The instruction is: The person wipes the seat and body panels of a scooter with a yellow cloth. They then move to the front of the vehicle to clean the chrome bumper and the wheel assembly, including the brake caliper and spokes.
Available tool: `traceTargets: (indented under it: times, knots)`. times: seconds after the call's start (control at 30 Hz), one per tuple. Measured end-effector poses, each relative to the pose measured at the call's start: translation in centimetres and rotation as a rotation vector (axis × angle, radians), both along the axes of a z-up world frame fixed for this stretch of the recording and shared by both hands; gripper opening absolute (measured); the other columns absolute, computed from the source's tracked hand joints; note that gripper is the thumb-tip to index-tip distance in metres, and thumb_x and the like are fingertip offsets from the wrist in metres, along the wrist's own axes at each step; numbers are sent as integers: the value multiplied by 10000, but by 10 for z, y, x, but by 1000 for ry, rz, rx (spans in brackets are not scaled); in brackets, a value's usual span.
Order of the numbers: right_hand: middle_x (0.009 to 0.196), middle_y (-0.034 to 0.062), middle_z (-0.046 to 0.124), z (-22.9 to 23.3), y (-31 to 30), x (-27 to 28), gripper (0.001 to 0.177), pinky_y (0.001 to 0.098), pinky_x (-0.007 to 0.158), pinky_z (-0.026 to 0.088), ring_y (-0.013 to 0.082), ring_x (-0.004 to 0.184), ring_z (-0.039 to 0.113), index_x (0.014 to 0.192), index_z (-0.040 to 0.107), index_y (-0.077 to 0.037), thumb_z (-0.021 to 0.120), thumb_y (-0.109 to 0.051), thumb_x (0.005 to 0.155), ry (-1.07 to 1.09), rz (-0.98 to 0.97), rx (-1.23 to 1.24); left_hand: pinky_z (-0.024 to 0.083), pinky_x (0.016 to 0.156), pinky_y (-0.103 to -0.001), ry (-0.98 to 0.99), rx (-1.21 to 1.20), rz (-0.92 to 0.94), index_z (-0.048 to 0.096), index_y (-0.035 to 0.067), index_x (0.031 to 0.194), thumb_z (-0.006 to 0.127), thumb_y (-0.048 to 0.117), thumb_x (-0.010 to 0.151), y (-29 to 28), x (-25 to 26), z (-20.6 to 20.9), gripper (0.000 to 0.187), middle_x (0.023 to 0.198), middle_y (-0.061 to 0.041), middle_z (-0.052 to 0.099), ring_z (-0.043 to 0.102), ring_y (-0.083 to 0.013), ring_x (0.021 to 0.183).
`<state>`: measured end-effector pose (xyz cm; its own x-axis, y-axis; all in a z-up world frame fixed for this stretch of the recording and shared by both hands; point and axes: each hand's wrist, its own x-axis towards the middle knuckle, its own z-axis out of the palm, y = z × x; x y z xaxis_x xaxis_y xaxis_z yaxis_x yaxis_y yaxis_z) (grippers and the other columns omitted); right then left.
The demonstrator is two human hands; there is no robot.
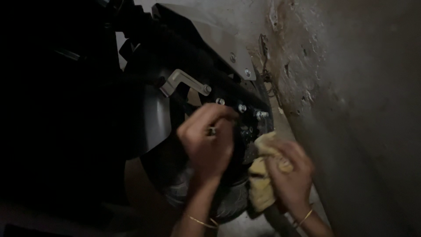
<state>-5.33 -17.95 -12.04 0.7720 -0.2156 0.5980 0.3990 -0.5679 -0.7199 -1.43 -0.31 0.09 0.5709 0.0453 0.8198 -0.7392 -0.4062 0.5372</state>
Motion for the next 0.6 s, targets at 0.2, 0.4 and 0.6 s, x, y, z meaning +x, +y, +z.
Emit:
traceTargets:
  times: [0.2, 0.4, 0.6]
  knots:
    - [1119, 93, 707, 17, -29, 52, 330, 352, 828, 619, 205, 962, 706, 1236, 733, -101, 732, -55, 909, 74, -63, 166, 552, 808, -427, 106, 452, 65, 739, 48, 963, 641, 105, 838, -36, -10, 1, 168, 932, -133, 743, 687, -268, 883]
    - [1146, 136, 738, 34, -15, 91, 251, 378, 854, 566, 311, 1026, 725, 1182, 743, -29, 674, -80, 946, -71, 61, -177, 358, 1162, -483, 104, 873, 428, 615, -49, 1318, 602, 182, 903, -78, 5, -34, 475, 1338, -190, 639, 554, -321, 1266]
    - [1075, 145, 749, 28, -17, 106, 240, 399, 800, 559, 333, 955, 729, 1119, 728, -26, 689, -172, 933, 12, 15, -183, 246, 1222, -518, 117, 989, 546, 480, -55, 1445, 588, 229, 894, -86, 22, -62, 630, 1455, -211, 554, 493, -334, 1383]
